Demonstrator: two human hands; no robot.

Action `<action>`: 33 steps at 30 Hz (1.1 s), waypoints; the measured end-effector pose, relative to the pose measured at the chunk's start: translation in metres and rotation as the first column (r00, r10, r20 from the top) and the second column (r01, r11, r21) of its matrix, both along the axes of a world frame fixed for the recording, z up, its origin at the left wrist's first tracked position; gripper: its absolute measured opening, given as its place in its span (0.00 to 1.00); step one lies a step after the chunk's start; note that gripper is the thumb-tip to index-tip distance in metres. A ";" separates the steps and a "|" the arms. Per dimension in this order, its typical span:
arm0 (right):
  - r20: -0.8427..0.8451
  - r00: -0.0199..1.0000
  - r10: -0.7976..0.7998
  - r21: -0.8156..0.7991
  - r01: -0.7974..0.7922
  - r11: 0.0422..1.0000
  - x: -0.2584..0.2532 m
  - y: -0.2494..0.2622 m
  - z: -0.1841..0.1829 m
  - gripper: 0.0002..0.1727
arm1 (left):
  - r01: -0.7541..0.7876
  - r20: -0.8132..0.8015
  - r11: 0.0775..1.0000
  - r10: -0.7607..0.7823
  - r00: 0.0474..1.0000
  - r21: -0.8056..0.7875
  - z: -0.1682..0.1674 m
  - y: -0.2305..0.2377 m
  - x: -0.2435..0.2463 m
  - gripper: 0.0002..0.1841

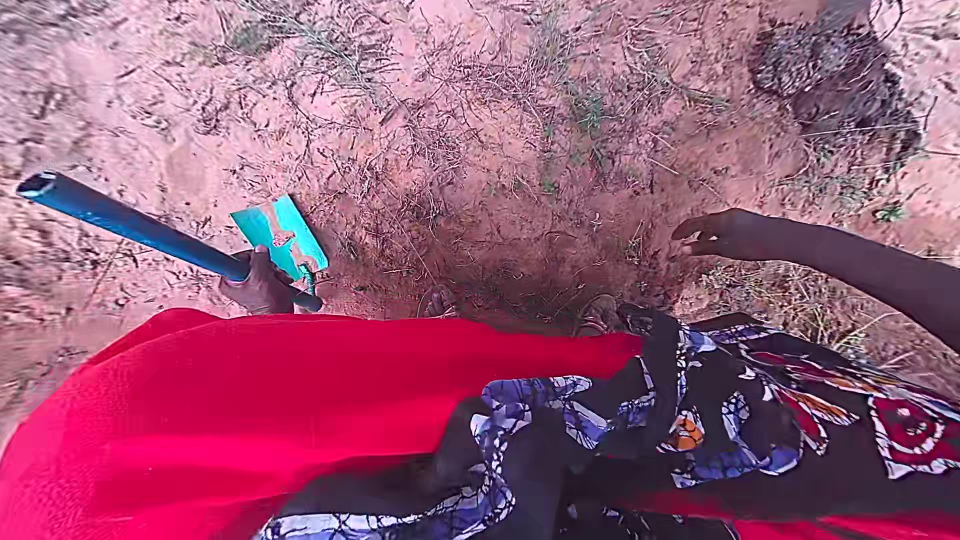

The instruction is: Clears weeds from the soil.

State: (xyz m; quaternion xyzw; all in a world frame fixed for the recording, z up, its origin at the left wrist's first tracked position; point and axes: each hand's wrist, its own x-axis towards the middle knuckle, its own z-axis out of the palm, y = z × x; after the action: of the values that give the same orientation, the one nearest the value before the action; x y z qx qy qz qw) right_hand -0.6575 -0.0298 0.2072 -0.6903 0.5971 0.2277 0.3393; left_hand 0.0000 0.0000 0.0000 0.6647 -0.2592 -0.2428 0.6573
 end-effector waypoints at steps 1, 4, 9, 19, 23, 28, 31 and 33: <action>0.068 0.996 0.061 -0.015 -0.060 0.998 0.024 -0.016 -0.013 0.14 | 0.011 0.017 1.000 -0.011 1.000 -0.002 -0.002 0.001 0.002 0.06; 0.289 0.957 0.004 -0.040 0.007 0.999 0.097 -0.052 -0.046 0.14 | 0.028 0.056 1.000 -0.029 0.998 0.010 -0.008 0.000 0.005 0.06; 0.281 0.906 -0.316 -0.238 0.385 0.892 0.156 -0.075 -0.112 0.16 | 0.046 0.082 0.999 -0.044 0.996 -0.024 -0.011 0.000 0.003 0.06; 0.307 0.869 -0.387 -0.528 0.494 0.690 0.159 -0.089 -0.184 0.23 | -0.037 0.125 0.999 0.041 0.991 -0.040 -0.018 -0.003 0.006 0.04; 0.242 0.898 -0.368 -0.595 0.437 0.675 0.164 -0.090 -0.190 0.16 | -0.055 0.113 0.998 0.059 0.992 -0.035 -0.011 -0.004 -0.002 0.06; 0.263 0.879 -0.398 -0.566 0.475 0.674 0.168 -0.091 -0.191 0.16 | -0.039 0.099 0.998 0.044 0.994 -0.052 -0.010 -0.005 -0.005 0.08; 0.256 0.856 -0.449 -0.561 0.510 0.652 0.176 -0.089 -0.189 0.15 | -0.034 0.091 0.997 0.039 0.995 -0.062 -0.011 -0.006 -0.006 0.08; 0.276 0.817 -0.506 -0.546 0.567 0.617 0.183 -0.084 -0.186 0.15 | -0.032 0.086 0.998 0.036 0.996 -0.048 -0.013 -0.005 -0.005 0.07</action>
State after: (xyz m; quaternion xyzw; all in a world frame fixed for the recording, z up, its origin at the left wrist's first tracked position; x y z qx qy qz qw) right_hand -0.4746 -0.1136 0.0213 -0.5607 0.7992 -0.1205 0.1800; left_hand -0.0045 -0.0051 -0.0126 0.6632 -0.2817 -0.1964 0.6650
